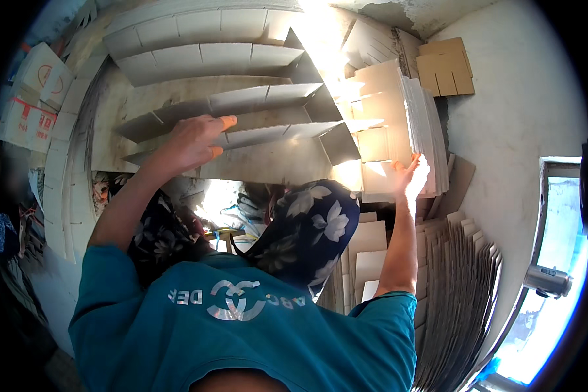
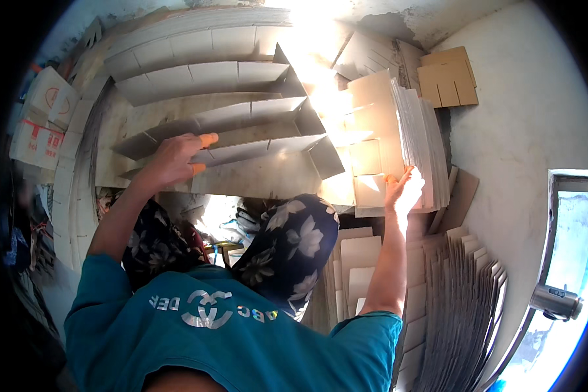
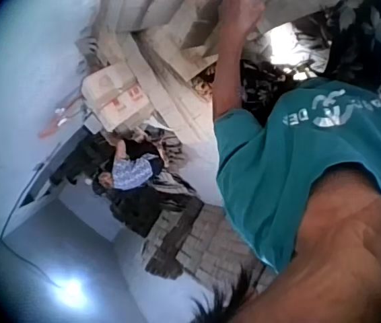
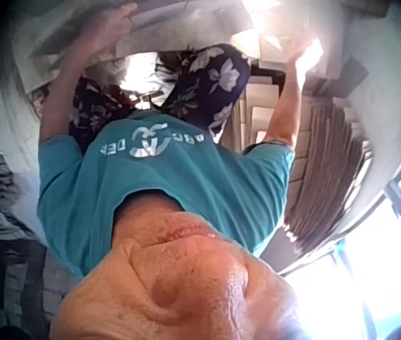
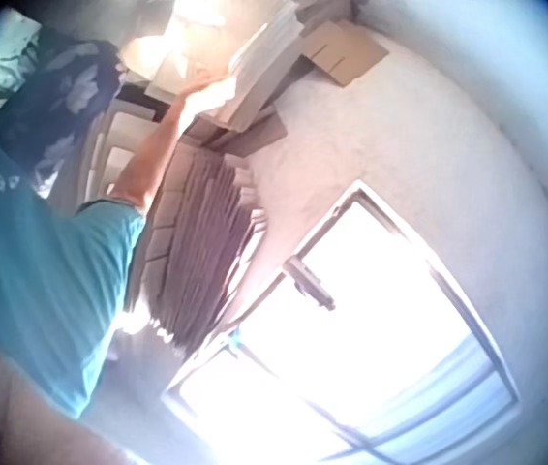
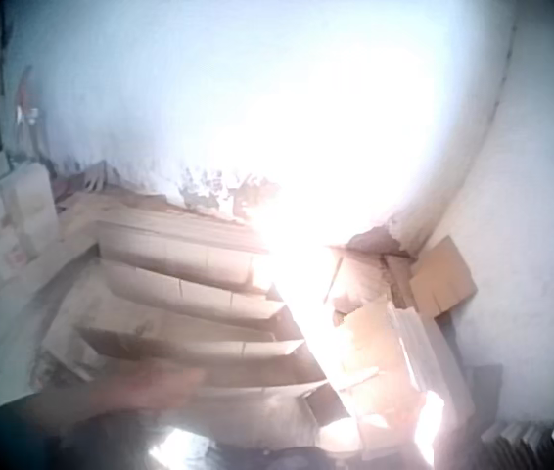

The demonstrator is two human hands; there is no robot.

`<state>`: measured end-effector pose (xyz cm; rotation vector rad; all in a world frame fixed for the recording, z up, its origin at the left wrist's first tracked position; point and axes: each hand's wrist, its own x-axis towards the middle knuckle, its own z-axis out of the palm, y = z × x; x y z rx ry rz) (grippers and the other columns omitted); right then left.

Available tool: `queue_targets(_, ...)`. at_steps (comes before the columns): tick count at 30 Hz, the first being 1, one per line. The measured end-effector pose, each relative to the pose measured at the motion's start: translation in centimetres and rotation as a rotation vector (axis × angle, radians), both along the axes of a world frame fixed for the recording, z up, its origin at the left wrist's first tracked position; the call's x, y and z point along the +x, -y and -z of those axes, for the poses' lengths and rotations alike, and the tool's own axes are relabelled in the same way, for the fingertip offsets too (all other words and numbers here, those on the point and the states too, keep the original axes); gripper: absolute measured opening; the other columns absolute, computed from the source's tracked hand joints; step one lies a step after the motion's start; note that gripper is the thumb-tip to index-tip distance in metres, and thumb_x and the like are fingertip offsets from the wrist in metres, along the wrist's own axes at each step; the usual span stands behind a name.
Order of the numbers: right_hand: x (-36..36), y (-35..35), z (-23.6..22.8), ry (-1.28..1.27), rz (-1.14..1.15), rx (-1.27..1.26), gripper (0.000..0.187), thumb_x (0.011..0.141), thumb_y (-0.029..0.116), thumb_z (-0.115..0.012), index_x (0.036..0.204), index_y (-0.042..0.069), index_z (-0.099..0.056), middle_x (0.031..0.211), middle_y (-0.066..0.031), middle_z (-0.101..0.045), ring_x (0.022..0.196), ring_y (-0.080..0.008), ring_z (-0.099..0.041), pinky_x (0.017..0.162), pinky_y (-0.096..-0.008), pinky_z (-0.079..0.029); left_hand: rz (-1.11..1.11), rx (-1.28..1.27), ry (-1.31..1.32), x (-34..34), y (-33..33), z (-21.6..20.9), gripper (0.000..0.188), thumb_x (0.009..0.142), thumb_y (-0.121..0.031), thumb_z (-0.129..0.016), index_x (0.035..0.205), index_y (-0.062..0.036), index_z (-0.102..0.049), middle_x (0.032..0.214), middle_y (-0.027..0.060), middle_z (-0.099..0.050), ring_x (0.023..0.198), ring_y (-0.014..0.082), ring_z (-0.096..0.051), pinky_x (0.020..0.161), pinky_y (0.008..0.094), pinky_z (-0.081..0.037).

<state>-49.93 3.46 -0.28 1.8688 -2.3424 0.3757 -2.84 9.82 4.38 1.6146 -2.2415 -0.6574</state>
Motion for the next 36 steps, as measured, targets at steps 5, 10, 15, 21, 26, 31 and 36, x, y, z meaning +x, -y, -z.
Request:
queue_targets(5,0.0,-0.4,-3.0,0.196,-0.125,-0.374,0.025,0.088,0.023,-0.062,0.099,0.005,-0.05,0.074,-0.0197,-0.061,0.061,-0.0342,-0.061,0.056,-0.0393,-0.047,-0.134,0.001,-0.002,1.5,-2.1,0.4,0.069,0.065,-0.015,-0.076,0.129,-0.0105,-0.051,0.107,0.0103,-0.06,0.1,0.0277,-0.057,0.085,0.0364,-0.047)
queue_targets(10,5.8,-0.9,-10.6,0.314,-0.352,-0.44,0.03,0.089,0.008,-0.061,0.117,0.003,-0.052,0.092,-0.0157,-0.067,0.075,-0.0232,-0.065,0.069,-0.0306,-0.052,-0.064,-0.052,-0.001,0.8,-1.9,1.3,0.048,0.069,-0.019,-0.074,0.113,-0.0067,-0.059,0.113,0.0114,-0.059,0.113,0.0289,-0.052,0.095,0.0389,-0.04)
queue_targets(15,12.8,-1.3,-12.7,1.036,-0.723,0.017,0.065,0.087,-0.009,-0.052,0.145,0.006,-0.027,0.145,-0.009,-0.035,0.123,-0.016,-0.045,0.094,-0.0296,-0.045,0.014,-0.146,0.024,1.5,0.7,4.3,0.016,0.073,-0.015,-0.07,0.081,-0.0018,-0.065,0.121,0.0126,-0.055,0.126,0.0367,-0.04,0.101,0.0457,-0.032)
queue_targets(21,18.1,-1.5,-11.4,1.161,-0.727,0.226,0.048,0.099,0.014,-0.041,0.144,0.007,-0.028,0.139,-0.0114,-0.043,0.122,-0.0163,-0.045,0.099,-0.0365,-0.043,-0.018,-0.03,0.0,1.3,2.4,2.4,0.006,0.073,-0.005,-0.065,0.072,0.001,-0.063,0.131,0.0137,-0.05,0.133,0.0423,-0.03,0.106,0.0502,-0.027)
queue_targets(26,19.3,-0.9,-11.3,0.924,-0.723,0.235,0.051,0.098,0.018,-0.046,0.145,0.01,-0.027,0.138,-0.0121,-0.043,0.122,-0.0174,-0.045,0.099,-0.0372,-0.043,-0.016,-0.083,0.011,1.1,2.4,2.5,0.009,0.069,0.005,-0.056,0.071,0.0021,-0.064,0.131,0.0125,-0.05,0.133,0.0412,-0.029,0.107,0.052,-0.026)
queue_targets(31,20.0,-0.4,-12.0,0.904,-0.662,0.278,0.053,0.097,0.015,-0.049,0.145,0.009,-0.027,0.136,-0.0129,-0.046,0.121,-0.021,-0.048,0.097,-0.0397,-0.046,-0.015,-0.086,-0.04,1.3,2.6,3.8,0.004,0.071,-0.001,-0.061,0.07,0.001,-0.064,0.128,0.0119,-0.053,0.133,0.0387,-0.032,0.107,0.0506,-0.026)
queue_targets(36,20.0,0.4,-10.9,0.783,-0.678,0.293,0.057,0.089,0.001,-0.055,0.142,0.006,-0.032,0.13,-0.013,-0.053,0.112,-0.0215,-0.056,0.091,-0.0381,-0.051,0.008,-0.062,-0.079,0.9,2.8,3.8,0.007,0.071,-0.008,-0.066,0.072,-0.0005,-0.065,0.125,0.0114,-0.055,0.131,0.0382,-0.034,0.106,0.049,-0.027)
